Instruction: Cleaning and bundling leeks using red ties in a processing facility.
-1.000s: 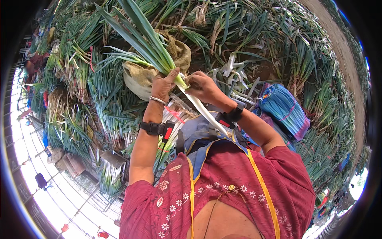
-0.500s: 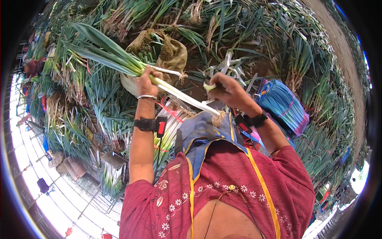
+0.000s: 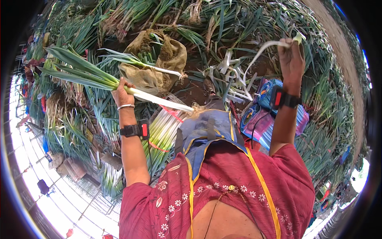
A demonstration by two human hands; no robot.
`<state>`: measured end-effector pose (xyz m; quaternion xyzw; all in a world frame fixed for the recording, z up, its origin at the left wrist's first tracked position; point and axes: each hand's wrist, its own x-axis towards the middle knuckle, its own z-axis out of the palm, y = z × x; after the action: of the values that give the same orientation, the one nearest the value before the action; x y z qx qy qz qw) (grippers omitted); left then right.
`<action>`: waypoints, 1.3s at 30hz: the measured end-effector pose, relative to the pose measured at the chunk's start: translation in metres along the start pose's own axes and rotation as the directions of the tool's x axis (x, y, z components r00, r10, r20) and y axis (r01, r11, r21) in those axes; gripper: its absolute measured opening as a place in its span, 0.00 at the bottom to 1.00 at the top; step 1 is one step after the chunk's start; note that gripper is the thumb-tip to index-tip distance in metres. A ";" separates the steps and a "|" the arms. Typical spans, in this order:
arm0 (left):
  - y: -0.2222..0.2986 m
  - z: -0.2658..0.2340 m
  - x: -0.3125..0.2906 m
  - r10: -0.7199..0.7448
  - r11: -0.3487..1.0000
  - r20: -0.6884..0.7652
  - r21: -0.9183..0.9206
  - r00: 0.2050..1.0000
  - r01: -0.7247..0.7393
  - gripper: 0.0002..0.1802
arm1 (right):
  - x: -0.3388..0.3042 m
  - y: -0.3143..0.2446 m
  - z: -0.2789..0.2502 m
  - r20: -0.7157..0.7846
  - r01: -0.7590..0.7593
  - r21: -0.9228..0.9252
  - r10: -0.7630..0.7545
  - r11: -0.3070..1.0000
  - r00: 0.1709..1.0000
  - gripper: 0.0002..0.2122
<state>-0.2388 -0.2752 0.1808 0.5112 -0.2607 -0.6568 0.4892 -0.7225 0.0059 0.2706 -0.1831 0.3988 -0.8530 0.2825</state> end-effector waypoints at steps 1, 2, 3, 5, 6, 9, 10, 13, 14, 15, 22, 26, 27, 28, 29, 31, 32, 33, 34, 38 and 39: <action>0.000 0.003 -0.004 0.016 1.000 -0.001 0.011 1.000 -0.016 0.10 | 0.007 0.003 0.002 -0.003 0.004 -0.005 -0.004 1.000 1.000 0.15; -0.001 0.009 -0.006 0.011 1.000 0.004 0.009 1.000 -0.011 0.10 | 0.013 0.009 0.006 -0.041 0.096 -0.587 -0.148 0.804 0.988 0.18; 0.000 0.013 -0.009 0.020 1.000 0.020 0.001 1.000 -0.020 0.10 | 0.020 0.015 0.008 0.014 0.103 -0.946 -0.280 0.307 0.960 0.21; 0.000 0.011 -0.006 0.028 0.999 0.060 -0.041 0.998 -0.025 0.09 | 0.012 0.043 0.008 0.373 0.275 -0.904 -0.295 -0.326 0.880 0.26; 0.001 0.014 -0.008 0.031 0.999 0.054 -0.042 0.998 -0.029 0.09 | 0.001 0.063 0.024 0.498 0.422 -0.856 -0.259 -0.299 0.827 0.25; 0.002 0.019 -0.015 -0.025 0.987 0.131 -0.155 0.991 0.045 0.09 | -0.058 0.114 0.067 0.474 0.410 -0.861 0.184 0.301 0.861 0.18; 0.003 0.024 -0.018 -0.027 0.987 0.134 -0.155 0.991 0.048 0.09 | -0.078 0.130 0.076 0.631 0.549 -0.761 0.203 0.345 0.749 0.17; 0.008 0.033 -0.026 -0.074 0.957 0.202 -0.262 0.977 0.127 0.16 | -0.130 0.150 0.105 0.620 0.540 -0.784 0.434 0.307 0.653 0.19; 0.008 0.032 -0.026 -0.072 0.957 0.199 -0.263 0.977 0.124 0.16 | -0.140 0.154 0.112 0.635 0.577 -0.768 0.442 0.278 0.633 0.20; 0.008 0.034 -0.027 -0.094 0.949 0.211 -0.276 0.973 0.151 0.16 | -0.145 0.162 0.110 0.676 0.631 -0.732 0.389 0.256 0.626 0.16; 0.006 0.036 -0.033 -0.195 0.918 0.194 -0.309 0.961 0.249 0.19 | -0.155 0.179 0.102 0.678 0.663 -0.731 0.275 0.160 0.682 0.09; 0.002 0.044 -0.042 -0.177 0.937 0.159 -0.276 0.971 0.216 0.18 | -0.154 0.181 0.092 0.677 0.667 -0.728 0.312 0.155 0.667 0.09; 0.001 0.045 -0.043 -0.176 0.937 0.161 -0.276 0.971 0.215 0.18 | -0.153 0.181 0.090 0.685 0.672 -0.723 0.300 0.163 0.664 0.09; 0.001 0.047 -0.044 -0.181 0.937 0.148 -0.274 0.972 0.217 0.18 | -0.152 0.180 0.088 0.692 0.676 -0.717 0.287 0.170 0.662 0.08; 0.001 0.049 -0.045 -0.187 0.937 0.135 -0.271 0.973 0.218 0.17 | -0.152 0.180 0.087 0.692 0.675 -0.718 0.285 0.169 0.664 0.08; -0.001 0.044 -0.040 -0.186 0.937 0.116 -0.277 0.976 0.212 0.17 | -0.151 0.174 0.090 0.684 0.658 -0.728 0.269 0.193 0.678 0.08; -0.002 0.042 -0.039 -0.187 0.937 0.097 -0.282 0.978 0.207 0.18 | -0.149 0.172 0.090 0.685 0.658 -0.727 0.268 0.193 0.678 0.08; -0.003 0.046 -0.041 -0.190 0.937 0.101 -0.280 0.977 0.211 0.18 | -0.147 0.169 0.090 0.689 0.656 -0.724 0.281 0.215 0.668 0.07; -0.005 0.050 -0.043 -0.160 0.958 0.050 -0.234 0.986 0.167 0.18 | -0.144 0.165 0.090 0.693 0.653 -0.720 0.294 0.235 0.658 0.06; -0.015 0.044 -0.035 -0.072 0.978 -0.043 -0.201 0.996 0.062 0.21 | -0.137 0.147 0.094 0.700 0.649 -0.714 0.307 0.263 0.645 0.05; -0.017 0.042 -0.032 -0.072 0.978 -0.041 -0.201 0.997 0.062 0.21 | -0.137 0.143 0.096 0.692 0.622 -0.722 0.315 0.302 0.650 0.05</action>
<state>-0.2839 -0.2464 0.1937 0.4838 -0.1643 -0.6832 0.5218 -0.5169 -0.0379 0.2060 -0.6801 0.6394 -0.3218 0.1582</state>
